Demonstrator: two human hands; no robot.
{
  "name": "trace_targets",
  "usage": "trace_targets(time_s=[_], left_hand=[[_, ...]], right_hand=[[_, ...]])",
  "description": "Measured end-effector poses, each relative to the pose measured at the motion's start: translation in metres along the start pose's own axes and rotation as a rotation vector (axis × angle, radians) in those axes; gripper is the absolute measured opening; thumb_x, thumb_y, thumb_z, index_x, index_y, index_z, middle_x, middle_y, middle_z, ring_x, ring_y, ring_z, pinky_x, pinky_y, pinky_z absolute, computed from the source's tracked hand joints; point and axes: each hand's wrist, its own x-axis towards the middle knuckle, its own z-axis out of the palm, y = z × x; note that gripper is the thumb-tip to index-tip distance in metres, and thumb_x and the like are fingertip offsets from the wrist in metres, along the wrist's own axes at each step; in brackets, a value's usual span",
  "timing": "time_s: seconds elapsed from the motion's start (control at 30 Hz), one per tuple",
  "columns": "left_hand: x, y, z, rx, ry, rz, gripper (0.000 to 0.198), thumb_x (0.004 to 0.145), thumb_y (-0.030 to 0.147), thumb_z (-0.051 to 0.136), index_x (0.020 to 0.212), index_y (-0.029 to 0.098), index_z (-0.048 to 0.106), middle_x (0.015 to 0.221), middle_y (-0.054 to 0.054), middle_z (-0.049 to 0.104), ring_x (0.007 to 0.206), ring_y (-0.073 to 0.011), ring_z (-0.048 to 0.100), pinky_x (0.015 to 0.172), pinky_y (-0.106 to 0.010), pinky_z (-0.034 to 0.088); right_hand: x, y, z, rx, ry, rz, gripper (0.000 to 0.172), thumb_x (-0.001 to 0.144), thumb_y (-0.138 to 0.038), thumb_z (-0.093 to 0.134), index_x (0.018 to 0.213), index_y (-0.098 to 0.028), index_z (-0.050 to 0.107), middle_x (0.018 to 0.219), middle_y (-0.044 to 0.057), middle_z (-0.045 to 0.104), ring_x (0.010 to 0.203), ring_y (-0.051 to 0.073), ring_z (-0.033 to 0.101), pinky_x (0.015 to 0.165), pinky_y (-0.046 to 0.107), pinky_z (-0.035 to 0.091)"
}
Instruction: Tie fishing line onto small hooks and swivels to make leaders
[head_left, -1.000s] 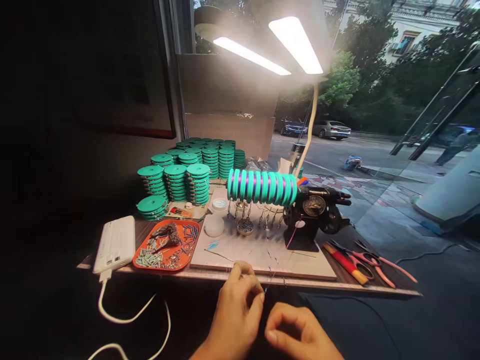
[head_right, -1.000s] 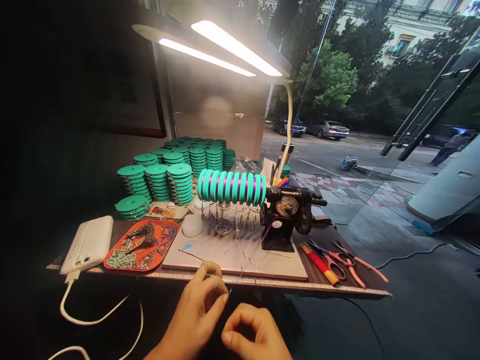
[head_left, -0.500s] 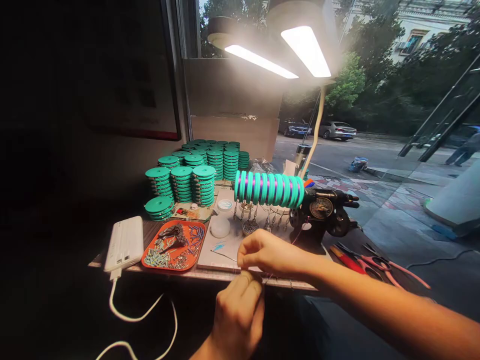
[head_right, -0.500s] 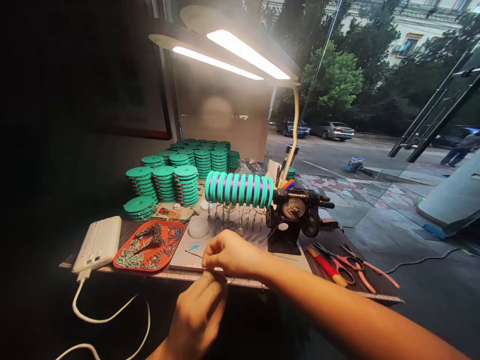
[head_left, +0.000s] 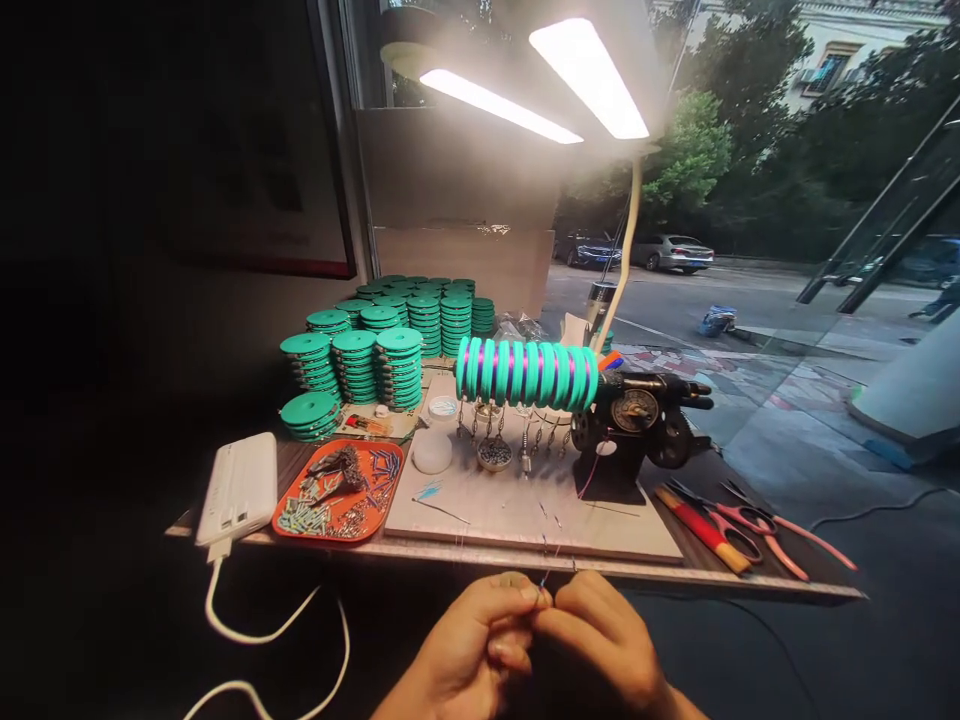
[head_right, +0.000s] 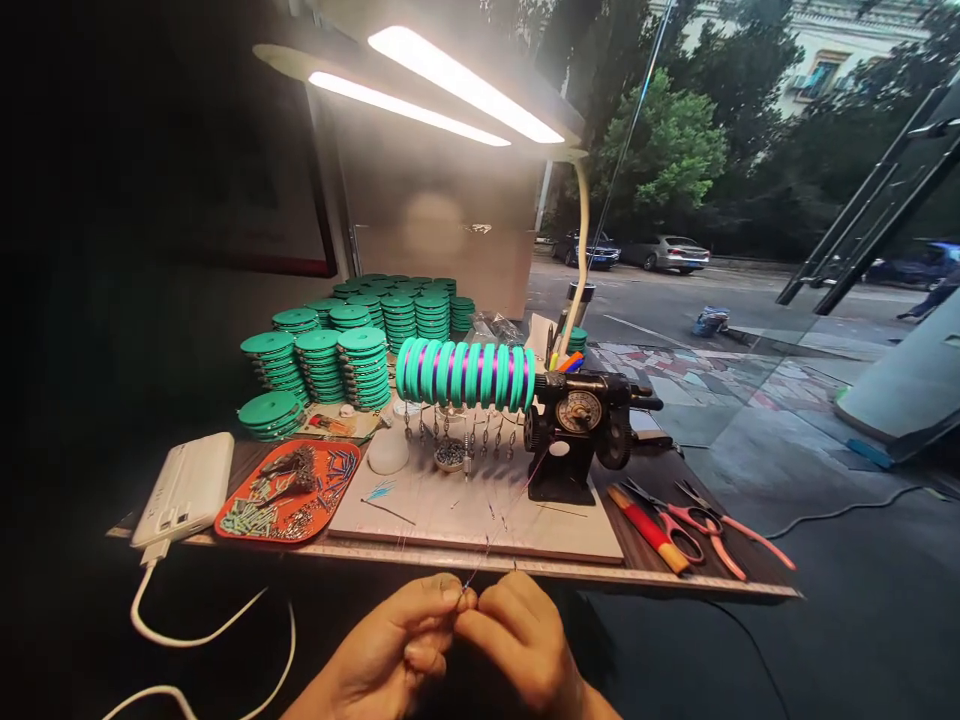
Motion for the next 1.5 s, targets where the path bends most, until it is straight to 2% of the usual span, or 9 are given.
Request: trace_targets(time_s=[0.1,0.2,0.33,0.43,0.63,0.73,0.87,1.07,1.5], left_hand=[[0.001,-0.003,0.001,0.198,-0.03,0.146,0.013,0.059,0.016,0.071,0.065,0.009,0.06,0.06,0.001,0.05,0.042,-0.0009,0.032,0.032,-0.009,0.02],[0.0,-0.002,0.002,0.672,0.013,0.502,0.015,0.064,0.022,0.065,0.057,0.014,0.055,0.062,0.002,0.045,0.048,-0.0069,0.04,0.04,-0.016,0.03],[-0.005,-0.002,0.001,1.215,0.086,0.932,0.014,0.074,0.011,0.052,0.061,0.015,0.055,0.079,-0.004,0.048,0.071,-0.0154,0.05,0.063,-0.026,0.039],[-0.006,-0.006,-0.002,1.262,0.052,1.053,0.012,0.076,0.01,0.049,0.068,0.016,0.056,0.08,-0.005,0.048,0.074,-0.0171,0.051,0.066,-0.027,0.04],[0.002,-0.009,-0.008,0.812,0.007,0.802,0.018,0.075,0.027,0.058,0.061,0.016,0.053,0.07,0.0,0.043,0.065,-0.0138,0.042,0.06,-0.025,0.036],[0.005,-0.009,-0.011,0.767,0.013,0.768,0.019,0.074,0.029,0.061,0.062,0.015,0.056,0.069,0.001,0.043,0.064,-0.0127,0.04,0.06,-0.024,0.033],[0.007,-0.011,-0.012,0.757,0.001,0.777,0.02,0.073,0.03,0.062,0.061,0.015,0.057,0.07,0.0,0.043,0.065,-0.013,0.04,0.06,-0.024,0.032],[0.008,-0.012,-0.011,0.715,-0.027,0.748,0.02,0.073,0.031,0.063,0.062,0.015,0.057,0.069,0.0,0.045,0.066,-0.0136,0.042,0.063,-0.025,0.034],[0.007,-0.017,-0.007,0.756,0.048,0.883,0.018,0.073,0.029,0.062,0.06,0.017,0.058,0.071,-0.001,0.046,0.068,-0.0148,0.046,0.062,-0.023,0.037]], right_hand=[[-0.016,0.002,0.007,0.583,-0.061,0.709,0.021,0.079,-0.037,0.057,0.07,-0.019,0.059,0.066,0.001,0.053,0.063,0.013,0.05,0.057,0.024,0.04],[-0.024,0.0,0.011,0.898,-0.206,1.032,0.038,0.068,-0.054,0.062,0.063,-0.017,0.054,0.052,-0.003,0.046,0.047,0.011,0.044,0.045,0.021,0.036],[-0.01,-0.019,-0.003,0.725,-0.173,0.878,0.029,0.069,-0.042,0.066,0.059,-0.016,0.057,0.054,-0.003,0.049,0.053,0.01,0.046,0.054,0.021,0.038],[0.014,-0.035,-0.02,0.543,-0.177,0.689,0.02,0.074,-0.032,0.061,0.062,-0.017,0.061,0.062,0.001,0.058,0.061,0.013,0.052,0.06,0.023,0.04],[0.043,-0.029,-0.04,0.69,-0.024,0.823,0.016,0.075,-0.035,0.063,0.071,-0.02,0.065,0.065,0.0,0.064,0.057,0.011,0.054,0.056,0.02,0.044],[0.029,-0.015,-0.042,0.441,0.14,0.807,0.015,0.075,-0.035,0.063,0.07,-0.02,0.064,0.062,-0.001,0.063,0.055,0.012,0.056,0.054,0.019,0.047],[0.0,-0.007,-0.033,0.135,0.014,0.551,0.006,0.077,-0.02,0.06,0.08,-0.02,0.065,0.074,0.002,0.067,0.068,0.016,0.064,0.062,0.022,0.051],[-0.006,-0.012,-0.015,0.095,0.01,0.117,0.027,0.076,-0.003,0.055,0.096,-0.02,0.059,0.079,0.006,0.064,0.07,0.016,0.06,0.061,0.026,0.052],[0.021,-0.034,-0.03,0.243,0.016,0.41,0.01,0.081,-0.017,0.052,0.072,-0.02,0.055,0.07,0.001,0.062,0.065,0.014,0.061,0.06,0.02,0.049]])
